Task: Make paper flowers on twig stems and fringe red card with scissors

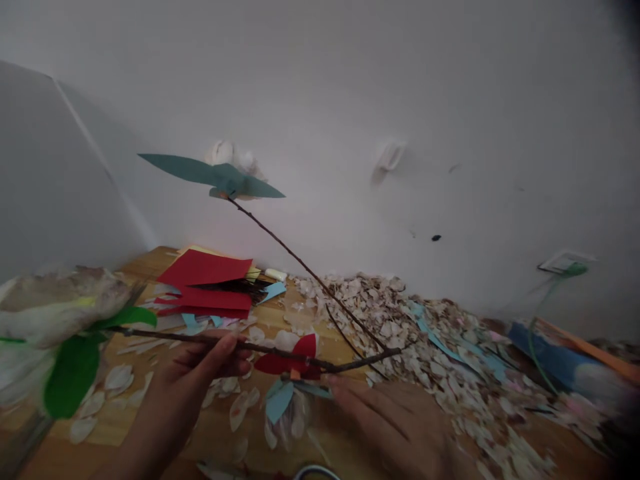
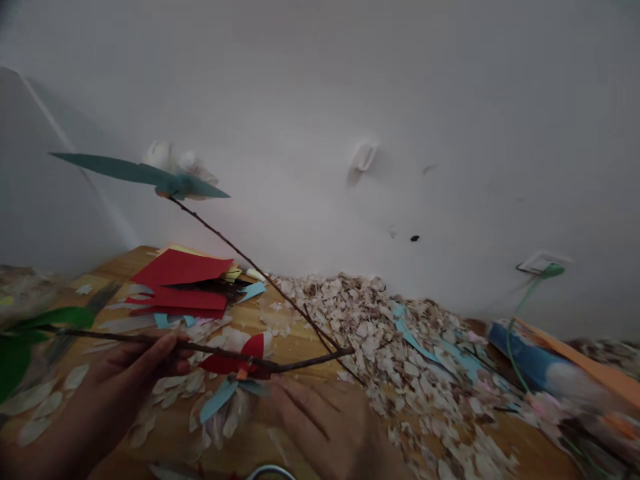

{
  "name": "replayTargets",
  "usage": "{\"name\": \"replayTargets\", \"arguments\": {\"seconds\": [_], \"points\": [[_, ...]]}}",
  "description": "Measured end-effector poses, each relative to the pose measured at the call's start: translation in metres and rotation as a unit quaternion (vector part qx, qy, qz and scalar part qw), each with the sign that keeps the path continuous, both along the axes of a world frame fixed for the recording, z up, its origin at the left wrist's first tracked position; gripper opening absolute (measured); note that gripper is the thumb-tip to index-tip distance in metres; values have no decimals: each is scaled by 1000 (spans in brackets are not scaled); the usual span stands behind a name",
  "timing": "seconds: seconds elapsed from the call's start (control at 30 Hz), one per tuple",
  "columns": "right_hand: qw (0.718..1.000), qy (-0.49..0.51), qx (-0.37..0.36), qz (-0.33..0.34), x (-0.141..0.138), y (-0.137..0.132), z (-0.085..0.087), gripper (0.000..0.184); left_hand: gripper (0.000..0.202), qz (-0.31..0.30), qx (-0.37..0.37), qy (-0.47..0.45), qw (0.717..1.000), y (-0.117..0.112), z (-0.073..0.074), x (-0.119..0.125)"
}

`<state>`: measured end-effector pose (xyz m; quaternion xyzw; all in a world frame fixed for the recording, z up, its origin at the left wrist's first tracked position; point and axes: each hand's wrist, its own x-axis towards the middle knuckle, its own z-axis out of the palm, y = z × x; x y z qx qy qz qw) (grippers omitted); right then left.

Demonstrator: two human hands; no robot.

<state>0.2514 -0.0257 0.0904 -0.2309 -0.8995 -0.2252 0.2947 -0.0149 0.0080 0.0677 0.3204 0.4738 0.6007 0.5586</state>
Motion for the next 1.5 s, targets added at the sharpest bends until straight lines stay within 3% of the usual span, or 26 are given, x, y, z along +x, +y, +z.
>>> {"name": "replayTargets", "arguments": {"seconds": [0.23,0.3,0.5,0.77,1.5], "points": [[985,27,161,-53,-15,3,4,18,27,5,-4,-19,1000,-6,1,3],[983,17,174,-48,-16,3,4,19,27,3,-7,-16,1000,-6,3,3],[990,-71,121,-28,-20,8,15,23,27,-12,5,-28,1000,-7,3,9],[999,-18,47,1,-26,11,17,18,26,-27,-4,-54,998,-9,1,13],[999,13,50,5,-22,12,-3,23,29,-19,-21,-64,998,-11,4,13]]}}
